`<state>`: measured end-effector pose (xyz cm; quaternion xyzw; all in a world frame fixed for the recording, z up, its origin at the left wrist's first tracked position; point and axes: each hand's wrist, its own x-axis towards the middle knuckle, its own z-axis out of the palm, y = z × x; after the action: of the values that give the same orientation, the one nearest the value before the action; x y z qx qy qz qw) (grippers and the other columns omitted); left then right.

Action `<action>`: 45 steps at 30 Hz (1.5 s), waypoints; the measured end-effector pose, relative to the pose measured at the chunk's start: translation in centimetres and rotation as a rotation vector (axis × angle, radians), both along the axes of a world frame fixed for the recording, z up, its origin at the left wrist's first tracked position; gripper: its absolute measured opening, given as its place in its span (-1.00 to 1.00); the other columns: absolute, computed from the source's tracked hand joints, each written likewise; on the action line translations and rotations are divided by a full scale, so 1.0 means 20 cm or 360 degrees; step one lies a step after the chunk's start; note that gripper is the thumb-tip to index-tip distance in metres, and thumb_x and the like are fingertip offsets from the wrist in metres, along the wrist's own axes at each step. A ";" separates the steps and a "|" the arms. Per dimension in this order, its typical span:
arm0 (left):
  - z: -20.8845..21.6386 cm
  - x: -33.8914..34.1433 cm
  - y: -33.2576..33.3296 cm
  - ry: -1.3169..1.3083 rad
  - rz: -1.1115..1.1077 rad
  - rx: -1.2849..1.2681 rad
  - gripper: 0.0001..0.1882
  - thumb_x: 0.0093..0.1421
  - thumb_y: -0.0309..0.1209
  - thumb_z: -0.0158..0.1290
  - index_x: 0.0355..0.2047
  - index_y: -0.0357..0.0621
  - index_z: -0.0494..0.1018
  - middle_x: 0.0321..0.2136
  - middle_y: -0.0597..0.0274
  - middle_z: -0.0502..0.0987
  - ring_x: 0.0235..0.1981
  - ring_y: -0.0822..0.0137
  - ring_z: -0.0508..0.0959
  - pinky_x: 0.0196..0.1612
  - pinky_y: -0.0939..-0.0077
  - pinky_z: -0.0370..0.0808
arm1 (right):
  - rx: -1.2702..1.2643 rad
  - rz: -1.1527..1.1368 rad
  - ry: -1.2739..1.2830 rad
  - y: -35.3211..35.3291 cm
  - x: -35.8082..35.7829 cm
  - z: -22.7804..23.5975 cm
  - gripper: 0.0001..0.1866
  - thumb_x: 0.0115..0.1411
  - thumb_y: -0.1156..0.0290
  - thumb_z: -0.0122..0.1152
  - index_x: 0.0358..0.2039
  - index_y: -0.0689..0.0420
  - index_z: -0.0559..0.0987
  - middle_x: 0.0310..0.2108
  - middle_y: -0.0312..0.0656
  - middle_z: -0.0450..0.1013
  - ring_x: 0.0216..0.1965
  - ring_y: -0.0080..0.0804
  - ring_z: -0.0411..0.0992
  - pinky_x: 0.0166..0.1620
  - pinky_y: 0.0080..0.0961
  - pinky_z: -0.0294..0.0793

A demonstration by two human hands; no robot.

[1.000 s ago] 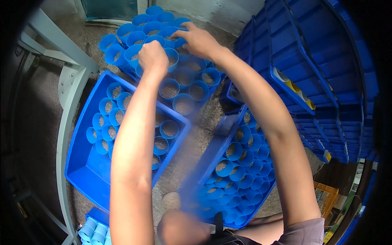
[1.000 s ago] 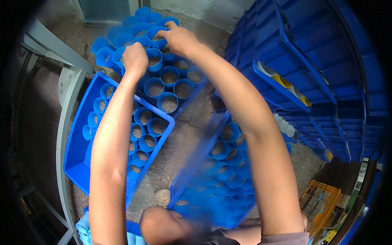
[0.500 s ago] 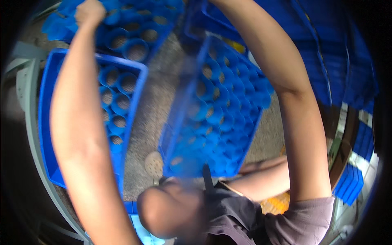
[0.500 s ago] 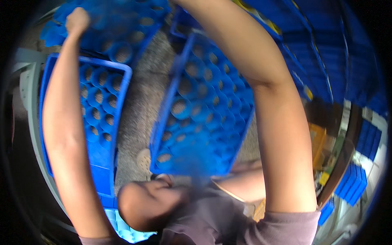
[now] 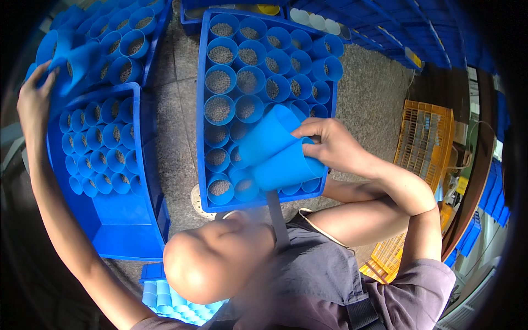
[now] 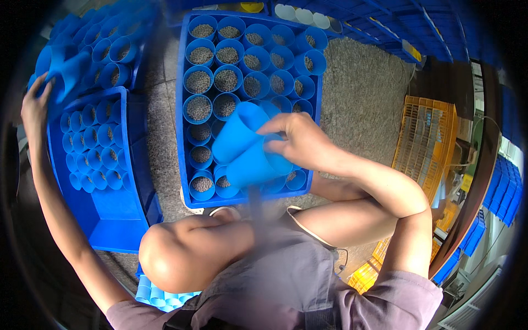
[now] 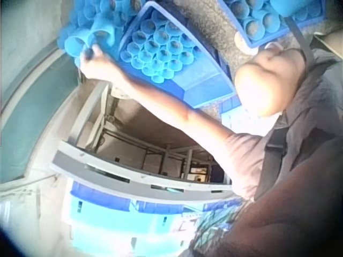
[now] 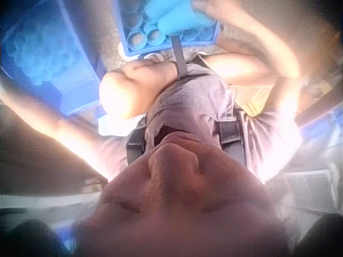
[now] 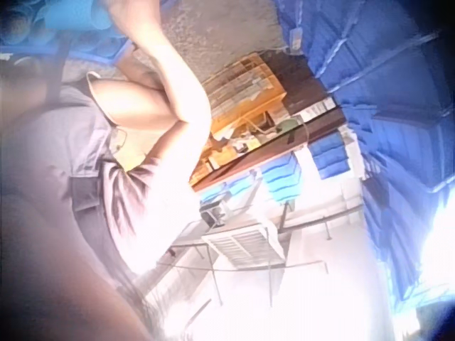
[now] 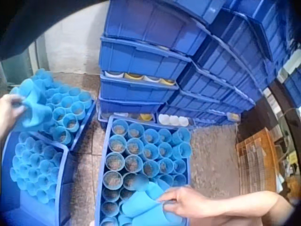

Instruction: The person places a blue tray on the floor and arranges small blue cups filled with soil into it. They then pick up another tray of cups and transfer them into the first tray, organizing them in rows.

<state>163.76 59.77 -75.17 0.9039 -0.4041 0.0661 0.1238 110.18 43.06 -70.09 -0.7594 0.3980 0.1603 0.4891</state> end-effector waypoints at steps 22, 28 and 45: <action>-0.17 -1.65 0.04 0.1581 -0.1128 0.0009 -0.74 0.04 -0.66 0.21 -0.22 -0.20 0.61 -0.34 -0.06 0.53 -0.35 -0.09 0.59 -0.31 0.17 0.53 | -0.0941 -0.0417 0.0035 0.46 -0.28 -0.41 -0.59 0.05 0.59 0.41 -0.03 0.15 0.65 -0.22 0.08 0.42 -0.42 -0.12 0.56 -0.38 -0.30 0.56; -0.31 -1.79 0.07 0.1264 -0.1097 0.0256 -0.70 0.08 -0.57 0.20 -0.14 -0.12 0.56 -0.31 -0.17 0.48 -0.47 -0.19 0.59 -0.39 0.05 0.58 | -0.0876 -0.0273 -0.0044 0.46 -0.21 -0.48 -0.66 0.15 0.45 0.37 -0.04 0.16 0.63 -0.20 0.15 0.42 -0.38 0.03 0.58 -0.40 -0.23 0.61; -0.30 -1.84 0.03 0.1022 -0.1251 0.0524 -0.40 0.23 -0.47 0.12 0.26 -0.31 0.24 0.00 -0.44 0.43 -0.29 -0.23 0.63 -0.24 0.12 0.63 | -0.0598 0.0606 0.0422 0.66 -0.31 -0.28 -0.68 0.26 0.22 0.22 -0.14 0.20 0.53 -0.18 0.11 0.52 -0.31 -0.01 0.58 -0.38 -0.24 0.56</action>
<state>126.96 60.44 -81.25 0.6665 -0.6591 -0.3295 0.1132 103.94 56.27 -75.78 -0.8701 0.3315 0.2704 0.2448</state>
